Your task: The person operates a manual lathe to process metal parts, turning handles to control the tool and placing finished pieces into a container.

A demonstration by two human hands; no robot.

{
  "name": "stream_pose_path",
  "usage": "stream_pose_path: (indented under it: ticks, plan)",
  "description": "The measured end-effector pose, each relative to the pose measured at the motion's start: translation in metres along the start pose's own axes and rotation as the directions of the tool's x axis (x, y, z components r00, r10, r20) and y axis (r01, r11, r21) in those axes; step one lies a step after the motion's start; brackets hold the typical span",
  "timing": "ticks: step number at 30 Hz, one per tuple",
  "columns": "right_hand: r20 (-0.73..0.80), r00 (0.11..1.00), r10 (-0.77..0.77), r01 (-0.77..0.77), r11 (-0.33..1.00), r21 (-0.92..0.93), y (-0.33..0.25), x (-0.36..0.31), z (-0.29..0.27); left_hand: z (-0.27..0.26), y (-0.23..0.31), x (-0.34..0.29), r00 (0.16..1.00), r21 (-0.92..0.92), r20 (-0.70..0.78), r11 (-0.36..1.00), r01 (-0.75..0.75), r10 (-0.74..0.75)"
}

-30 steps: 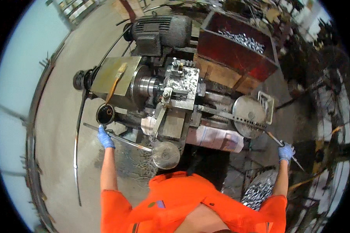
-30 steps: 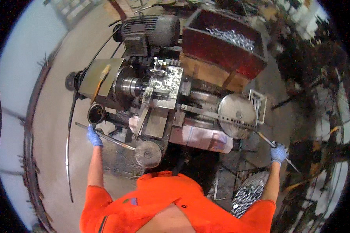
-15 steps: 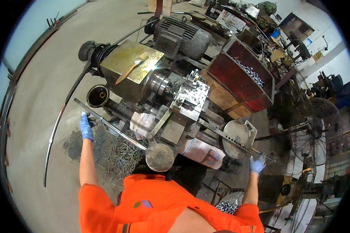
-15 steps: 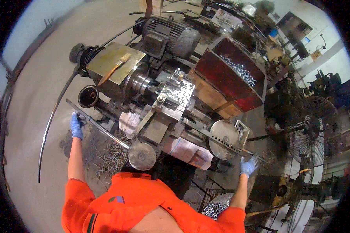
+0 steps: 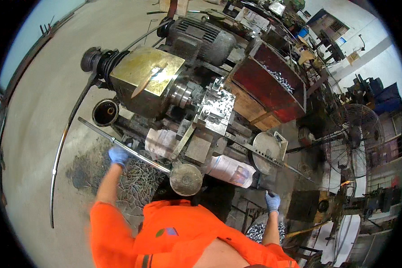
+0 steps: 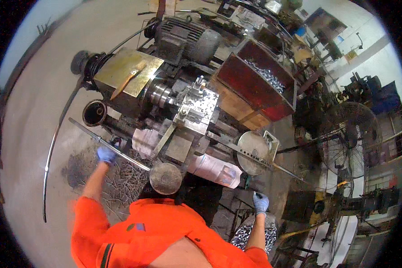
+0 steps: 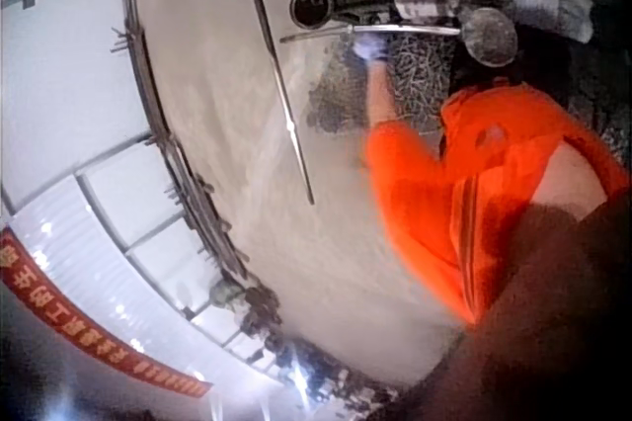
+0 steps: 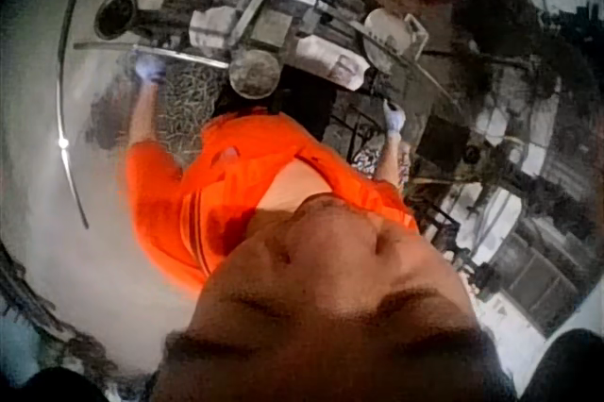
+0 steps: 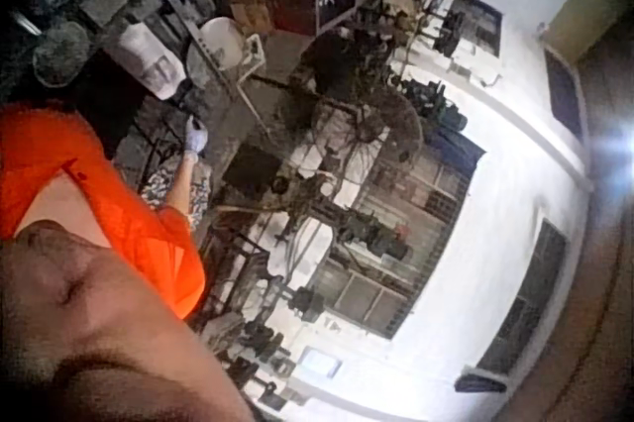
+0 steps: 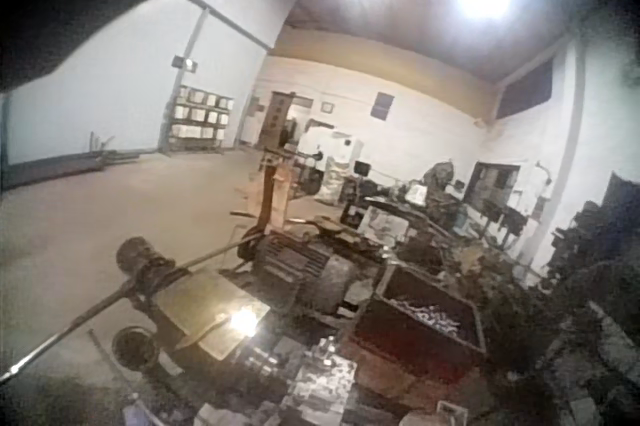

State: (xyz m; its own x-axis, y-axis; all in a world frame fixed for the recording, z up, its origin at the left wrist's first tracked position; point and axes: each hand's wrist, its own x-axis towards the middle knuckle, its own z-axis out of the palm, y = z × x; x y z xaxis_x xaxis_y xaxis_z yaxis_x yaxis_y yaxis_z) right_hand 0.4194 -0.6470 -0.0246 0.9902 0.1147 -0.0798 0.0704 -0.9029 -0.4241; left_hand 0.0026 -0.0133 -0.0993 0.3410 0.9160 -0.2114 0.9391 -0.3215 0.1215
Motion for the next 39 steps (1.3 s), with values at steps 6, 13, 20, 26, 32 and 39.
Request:
stream_pose_path:
  ticks: [6,13,20,26,32,39]
  plan:
    - [-0.097,0.987,-0.126,0.117,0.989,-0.087,-0.054,-0.004,-0.027,0.022,-0.009,-0.003,0.953,0.216,0.131,0.930,-0.296,0.272]
    - [-0.208,0.926,-0.316,0.330,0.943,0.033,-0.138,0.013,-0.064,0.010,-0.027,0.007,0.972,0.150,0.109,0.963,-0.222,0.207]
    - [-0.129,0.614,-0.778,0.778,0.570,0.265,-0.376,-0.021,-0.064,-0.082,-0.042,-0.013,0.977,0.059,0.161,0.986,-0.153,0.142]
    - [-0.057,0.186,-0.981,0.966,0.171,0.195,-0.528,-0.061,-0.010,-0.209,-0.101,-0.035,0.937,-0.318,-0.348,0.937,-0.145,0.027]
    - [0.291,0.233,-0.928,0.971,0.208,-0.114,-0.580,-0.078,0.029,-0.211,-0.204,-0.060,0.896,-0.155,-0.352,0.961,0.227,-0.268]
    - [0.249,0.332,-0.910,0.943,0.326,-0.063,-0.575,-0.068,0.040,-0.200,-0.065,-0.135,0.865,-0.194,-0.297,0.912,0.360,-0.405]
